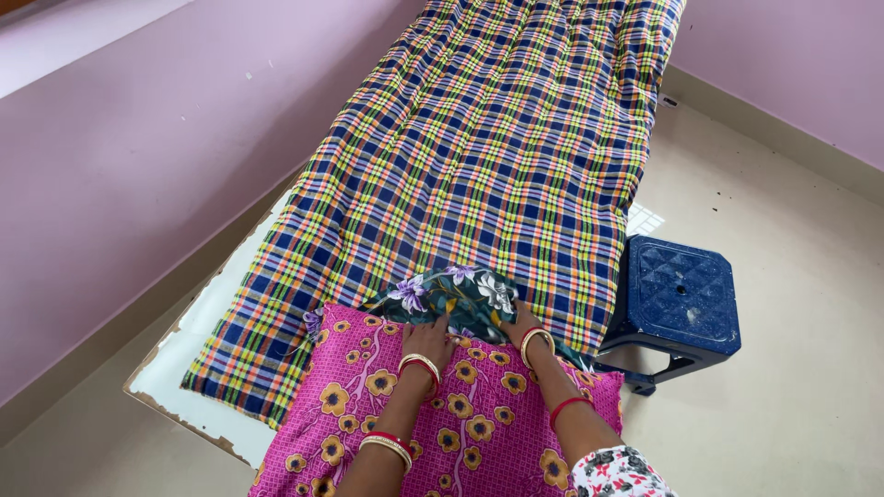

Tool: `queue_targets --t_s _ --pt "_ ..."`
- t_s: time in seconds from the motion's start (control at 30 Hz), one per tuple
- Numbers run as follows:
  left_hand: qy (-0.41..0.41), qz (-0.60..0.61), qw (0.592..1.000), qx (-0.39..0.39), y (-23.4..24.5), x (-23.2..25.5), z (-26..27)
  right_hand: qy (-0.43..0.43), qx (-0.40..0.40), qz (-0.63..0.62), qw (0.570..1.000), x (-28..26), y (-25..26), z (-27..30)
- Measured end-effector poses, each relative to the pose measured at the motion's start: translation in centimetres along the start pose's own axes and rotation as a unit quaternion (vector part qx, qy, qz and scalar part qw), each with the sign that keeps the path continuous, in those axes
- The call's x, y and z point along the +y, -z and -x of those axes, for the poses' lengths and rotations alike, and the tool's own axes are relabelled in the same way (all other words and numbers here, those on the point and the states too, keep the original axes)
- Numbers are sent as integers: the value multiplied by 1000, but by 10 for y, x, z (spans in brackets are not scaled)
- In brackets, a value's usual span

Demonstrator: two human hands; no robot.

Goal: The person removes a floral pillowcase from a pillow and replaces it with a pink patterned pillowcase.

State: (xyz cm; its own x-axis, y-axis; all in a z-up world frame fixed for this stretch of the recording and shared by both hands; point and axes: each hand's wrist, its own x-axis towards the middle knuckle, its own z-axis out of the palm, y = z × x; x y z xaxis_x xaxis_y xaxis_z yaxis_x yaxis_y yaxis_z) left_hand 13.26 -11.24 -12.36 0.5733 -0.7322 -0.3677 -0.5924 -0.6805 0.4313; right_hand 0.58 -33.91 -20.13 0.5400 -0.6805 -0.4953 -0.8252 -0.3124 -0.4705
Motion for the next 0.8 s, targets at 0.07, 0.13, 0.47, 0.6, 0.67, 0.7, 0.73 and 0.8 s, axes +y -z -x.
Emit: queue_targets --t_s 0.07,0.13,0.47,0.6,0.67,0.7,0.73,0.8 --pt "18 42 999 13 11 -2 0 20 -3 -38 999 -4 -6 21" --pt "4 63 995 74 28 1 -7 110 18 -135 985 -2 1 43" --pt "-166 125 821 531 182 97 47 450 377 -412 697 -72 210 243" --pt "-305 176 696 626 220 100 92 476 480 -305 670 -60 192 282" --pt "-322 88 810 482 194 69 98 286 435 -11 854 -23 151 269" --pt "-275 -5 893 357 165 46 108 248 290 46 923 -3 128 256" --pt "-165 -69 983 38 127 25 120 202 136 102 965 22 107 249" --pt "-228 -165 941 -187 41 -8 161 146 2 127 981 73 73 270"
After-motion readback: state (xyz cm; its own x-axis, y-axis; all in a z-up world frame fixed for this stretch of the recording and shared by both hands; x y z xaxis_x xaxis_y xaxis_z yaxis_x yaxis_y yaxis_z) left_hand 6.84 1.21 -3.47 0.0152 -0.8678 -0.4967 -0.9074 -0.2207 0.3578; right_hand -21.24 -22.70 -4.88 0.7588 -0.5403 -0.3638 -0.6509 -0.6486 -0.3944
